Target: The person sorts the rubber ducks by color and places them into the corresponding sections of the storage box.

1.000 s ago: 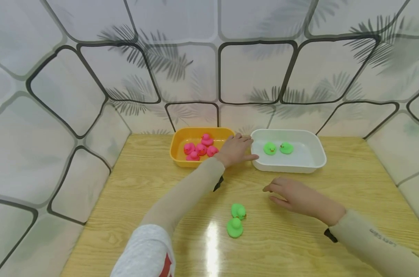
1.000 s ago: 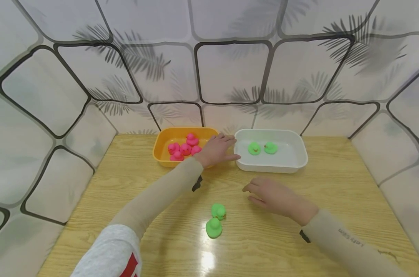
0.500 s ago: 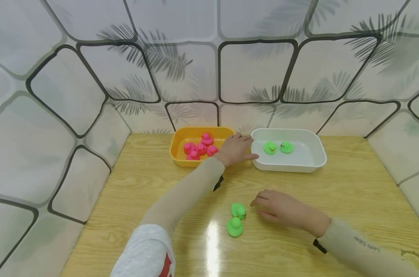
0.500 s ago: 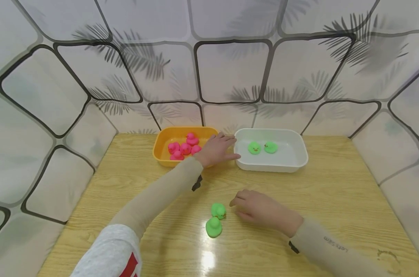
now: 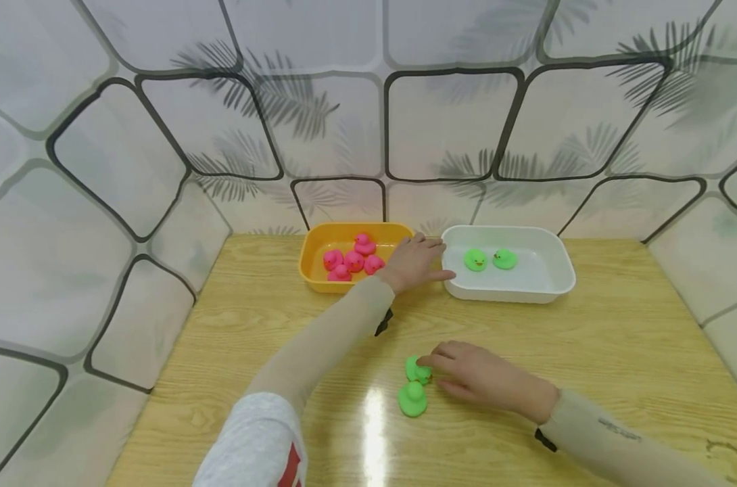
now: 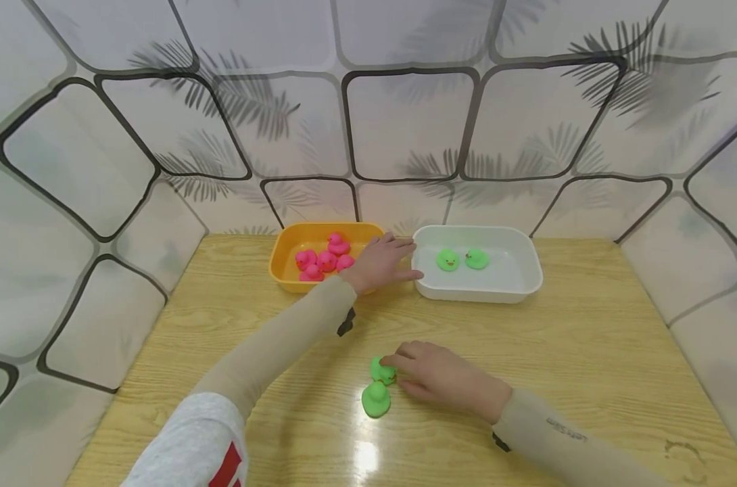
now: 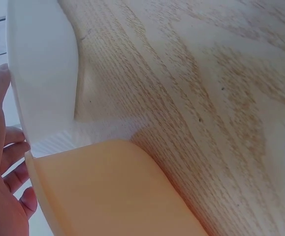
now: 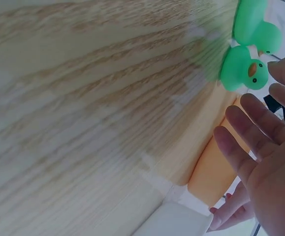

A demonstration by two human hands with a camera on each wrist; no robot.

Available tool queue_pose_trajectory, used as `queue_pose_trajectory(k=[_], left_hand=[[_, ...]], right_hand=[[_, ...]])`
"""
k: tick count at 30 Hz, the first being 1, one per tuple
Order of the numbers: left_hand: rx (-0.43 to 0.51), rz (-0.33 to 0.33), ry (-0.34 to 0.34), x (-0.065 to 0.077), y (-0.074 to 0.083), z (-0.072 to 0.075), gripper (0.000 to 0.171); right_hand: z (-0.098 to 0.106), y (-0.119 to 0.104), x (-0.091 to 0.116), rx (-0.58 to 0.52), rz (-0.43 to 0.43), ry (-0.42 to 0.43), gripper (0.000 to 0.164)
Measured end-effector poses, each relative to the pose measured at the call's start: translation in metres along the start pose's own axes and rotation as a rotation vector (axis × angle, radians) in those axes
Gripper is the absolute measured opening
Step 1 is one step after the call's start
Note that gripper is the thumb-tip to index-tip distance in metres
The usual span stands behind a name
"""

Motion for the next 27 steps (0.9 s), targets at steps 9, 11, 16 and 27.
queue_pose_trajectory(k=[9, 11, 16, 27], left_hand=[[0.017, -0.011, 0.021, -0.004, -0.002, -0.004, 0.076], [0.020, -0.013, 0.024, -0.004, -0.003, -0.004, 0.076], [0.012, -0.009, 0.023, -0.003, -0.002, -0.003, 0.076], [0.008, -0.013, 0.010, -0.001, -0.002, -0.003, 0.076]], right_hand=[[-0.004, -0.001, -0.004, 0.000, 0.014, -0.009, 0.042], [-0.003, -0.001, -0.004, -0.002, -0.003, -0.019, 0.039], [0.001, 0.002, -0.002, -0.014, -0.049, -0.027, 0.033], [0.010, 0.015, 0.013, 0.019, -0.077, -0.011, 0.029]])
Point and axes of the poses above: each hand's wrist, its own x-axis away from the middle knuckle, its own z-axis out of the back of the hand, y = z × x, the point moved 1 cm from there along -x, towards the middle knuckle, and after that the axes turned 10 degrees about -z, right-handed, at the moved point
